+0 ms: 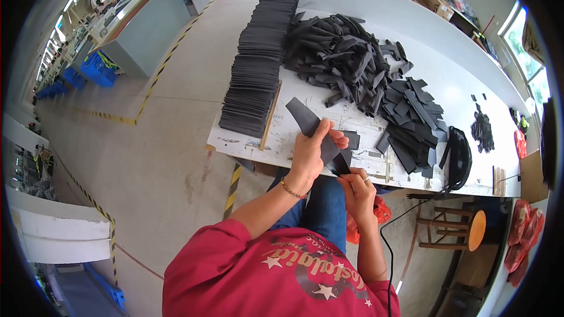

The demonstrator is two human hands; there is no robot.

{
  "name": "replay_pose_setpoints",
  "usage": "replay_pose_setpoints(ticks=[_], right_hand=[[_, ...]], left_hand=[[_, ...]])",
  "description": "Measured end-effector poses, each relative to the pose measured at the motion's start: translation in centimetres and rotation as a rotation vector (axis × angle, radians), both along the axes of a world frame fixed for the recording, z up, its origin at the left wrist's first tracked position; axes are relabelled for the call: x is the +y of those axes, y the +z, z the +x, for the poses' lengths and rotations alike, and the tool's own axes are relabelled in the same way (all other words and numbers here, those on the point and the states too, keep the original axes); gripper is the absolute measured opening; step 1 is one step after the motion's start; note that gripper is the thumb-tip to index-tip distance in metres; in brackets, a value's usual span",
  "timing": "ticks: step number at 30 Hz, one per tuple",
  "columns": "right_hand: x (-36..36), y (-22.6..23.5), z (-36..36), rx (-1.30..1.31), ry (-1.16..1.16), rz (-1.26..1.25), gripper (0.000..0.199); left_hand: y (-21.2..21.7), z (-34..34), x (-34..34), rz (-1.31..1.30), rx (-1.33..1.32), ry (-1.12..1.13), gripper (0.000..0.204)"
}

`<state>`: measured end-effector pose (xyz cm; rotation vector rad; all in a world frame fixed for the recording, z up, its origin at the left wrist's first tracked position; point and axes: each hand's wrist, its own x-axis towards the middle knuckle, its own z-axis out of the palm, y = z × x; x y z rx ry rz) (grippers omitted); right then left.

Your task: Folding grey fabric or rubber strips and stacking them on a workbench.

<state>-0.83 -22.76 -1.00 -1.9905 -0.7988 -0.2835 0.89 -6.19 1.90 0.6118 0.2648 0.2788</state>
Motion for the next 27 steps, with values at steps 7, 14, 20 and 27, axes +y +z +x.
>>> replay_pose_setpoints(ticks=[7, 14, 20, 27], right_hand=[[2.3, -0.1, 1.4, -0.091, 0.077, 0.007, 0.011], [3.2, 0.1, 3.0, -0.140, 0.139, -0.011, 0.012], [3.3, -0.2, 3.6, -0.082, 0.148, -0.016, 0.012], [3.4, -0.2, 4.0, -0.100, 0.145, 0.000, 0.013]], left_hand=[[-1.6, -0.5, -0.6, -0.003, 0.048, 0.047, 0.040], [-2.9, -0.5, -0.2, -0.197, -0.009, -0.036, 0.036], [-4.0, -0.3, -0.6, -0.192, -0.079, -0.065, 0.035], [-4.5, -0.1, -1.0, -0.169, -0.056, -0.090, 0.034]])
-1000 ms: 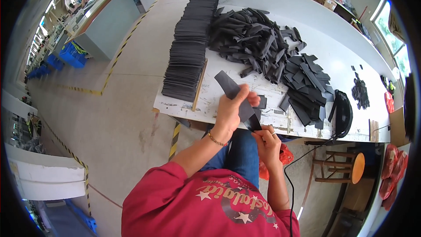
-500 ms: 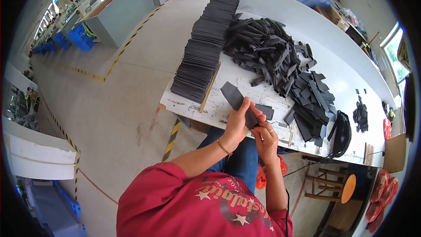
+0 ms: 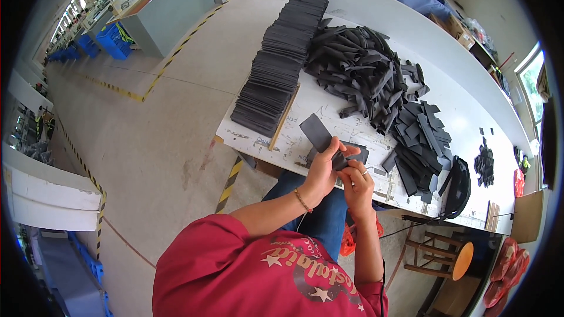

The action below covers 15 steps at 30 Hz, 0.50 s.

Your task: Folding grey fabric or rubber strips and stacking them on a workbench.

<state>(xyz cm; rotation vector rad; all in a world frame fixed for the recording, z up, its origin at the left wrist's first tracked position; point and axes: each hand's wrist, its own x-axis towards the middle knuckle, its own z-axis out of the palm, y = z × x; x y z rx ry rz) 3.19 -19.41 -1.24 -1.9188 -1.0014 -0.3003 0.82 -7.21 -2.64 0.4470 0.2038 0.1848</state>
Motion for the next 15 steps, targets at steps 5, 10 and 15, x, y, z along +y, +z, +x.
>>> replay_pose_setpoints(ticks=[5, 10, 15], right_hand=[[-0.09, 0.13, 0.28, 0.058, 0.022, -0.024, 0.012], [-0.14, -0.32, 0.55, 0.050, 0.017, -0.025, 0.012], [-0.16, -0.29, 0.66, 0.077, 0.016, -0.017, 0.011]], left_hand=[[0.17, -0.07, -0.07, -0.009, 0.012, -0.008, 0.035], [0.34, -0.03, -0.12, -0.026, 0.012, -0.016, 0.033], [0.37, 0.06, -0.17, -0.007, 0.004, -0.029, 0.033]])
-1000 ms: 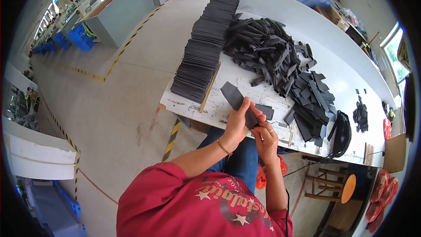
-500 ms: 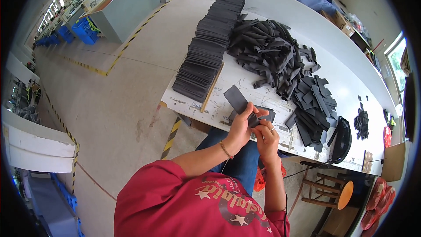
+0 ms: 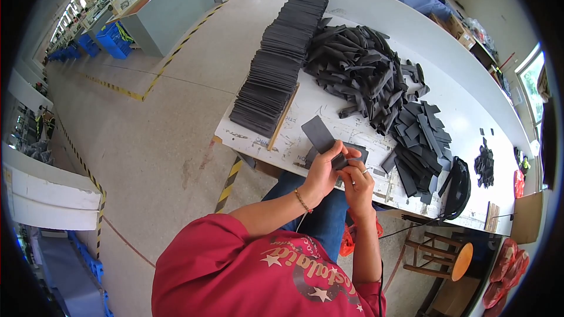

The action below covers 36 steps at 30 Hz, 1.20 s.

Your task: Folding grey fabric or rubber strips and stacking them on a workbench.

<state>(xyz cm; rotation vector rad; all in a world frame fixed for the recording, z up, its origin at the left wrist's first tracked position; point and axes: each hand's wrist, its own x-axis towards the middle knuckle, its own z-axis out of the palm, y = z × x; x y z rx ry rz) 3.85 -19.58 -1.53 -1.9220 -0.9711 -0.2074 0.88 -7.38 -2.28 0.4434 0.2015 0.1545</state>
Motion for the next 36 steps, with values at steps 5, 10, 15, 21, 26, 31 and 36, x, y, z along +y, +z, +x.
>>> replay_pose_setpoints(ticks=[5, 10, 15, 21, 26, 31, 36], right_hand=[[0.1, 0.0, 0.2, 0.002, 0.001, -0.008, 0.011], [0.3, -0.1, 0.3, -0.004, 0.003, -0.012, 0.011], [0.5, -0.1, 0.3, 0.025, -0.008, -0.016, 0.010], [0.6, -0.1, 0.4, -0.002, -0.025, 0.010, 0.010], [1.7, 0.8, 0.2, 0.151, -0.087, 0.112, 0.013], [3.6, -0.2, -0.4, 0.605, -0.306, 0.497, 0.016], [1.5, -0.1, -1.9, 0.602, -0.343, 0.711, 0.012]], left_hand=[[-0.1, 0.2, -0.1, -0.005, 0.006, 0.004, 0.032], [-0.2, 0.4, 0.3, -0.009, 0.012, -0.006, 0.031], [0.0, 0.4, 0.8, -0.005, 0.028, -0.035, 0.031], [-0.8, 0.8, 1.5, 0.090, -0.025, -0.097, 0.033], [-0.3, 1.1, 2.6, 0.001, -0.071, -0.144, 0.043], [0.3, 1.8, 3.1, 0.114, -0.110, -0.046, 0.046], [1.4, 1.5, 3.2, 0.192, -0.207, -0.052, 0.047]])
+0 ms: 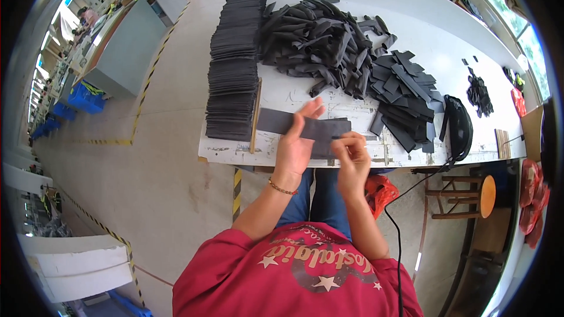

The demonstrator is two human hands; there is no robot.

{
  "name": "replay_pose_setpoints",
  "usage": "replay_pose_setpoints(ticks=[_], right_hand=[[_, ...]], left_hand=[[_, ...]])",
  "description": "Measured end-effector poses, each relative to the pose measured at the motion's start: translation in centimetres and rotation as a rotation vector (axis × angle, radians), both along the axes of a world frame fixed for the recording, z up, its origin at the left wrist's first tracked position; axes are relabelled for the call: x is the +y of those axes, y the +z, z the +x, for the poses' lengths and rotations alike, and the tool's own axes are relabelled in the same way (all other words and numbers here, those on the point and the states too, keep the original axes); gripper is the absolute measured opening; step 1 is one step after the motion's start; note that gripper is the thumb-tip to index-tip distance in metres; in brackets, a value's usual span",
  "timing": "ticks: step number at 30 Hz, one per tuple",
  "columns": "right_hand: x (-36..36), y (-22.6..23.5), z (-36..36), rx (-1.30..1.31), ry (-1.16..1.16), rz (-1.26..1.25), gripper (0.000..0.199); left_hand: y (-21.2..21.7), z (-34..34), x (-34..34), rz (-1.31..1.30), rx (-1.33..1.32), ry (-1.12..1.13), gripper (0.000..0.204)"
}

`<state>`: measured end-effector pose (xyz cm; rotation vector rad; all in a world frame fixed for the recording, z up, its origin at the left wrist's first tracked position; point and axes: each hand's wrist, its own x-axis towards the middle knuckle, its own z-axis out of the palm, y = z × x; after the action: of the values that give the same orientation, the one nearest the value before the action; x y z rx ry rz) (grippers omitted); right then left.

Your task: Folding grey fabric or rubber strips and stacking them on a workbench.

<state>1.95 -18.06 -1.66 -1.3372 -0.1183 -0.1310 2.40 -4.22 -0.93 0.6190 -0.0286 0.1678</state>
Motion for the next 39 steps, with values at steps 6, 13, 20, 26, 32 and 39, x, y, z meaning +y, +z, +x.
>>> replay_pose_setpoints(ticks=[6, 13, 20, 26, 32, 39], right_hand=[[0.2, 3.0, 2.2, 0.207, 0.256, -0.080, 0.018], [-0.4, 0.2, 1.0, 0.234, 0.174, 0.121, 0.017], [-0.9, -0.3, 0.2, 0.178, 0.119, 0.087, 0.012], [-0.3, 1.4, -0.1, 0.196, 0.210, 0.109, 0.015], [0.5, 1.1, -0.4, 0.319, 0.452, -0.001, 0.013], [1.1, 1.3, -0.7, 0.304, 0.404, 0.045, 0.014]], left_hand=[[0.2, -0.3, -0.1, 0.075, -0.025, 0.011, 0.044], [-0.8, -0.1, -1.1, 0.044, -0.004, -0.006, 0.036], [-0.5, 0.2, -2.3, -0.068, 0.015, -0.009, 0.033], [1.0, 0.2, -0.5, 0.009, 0.042, 0.177, 0.032], [1.4, -0.3, -0.8, 0.037, 0.038, 0.171, 0.034], [0.8, -0.2, -1.2, 0.037, -0.024, 0.158, 0.030]])
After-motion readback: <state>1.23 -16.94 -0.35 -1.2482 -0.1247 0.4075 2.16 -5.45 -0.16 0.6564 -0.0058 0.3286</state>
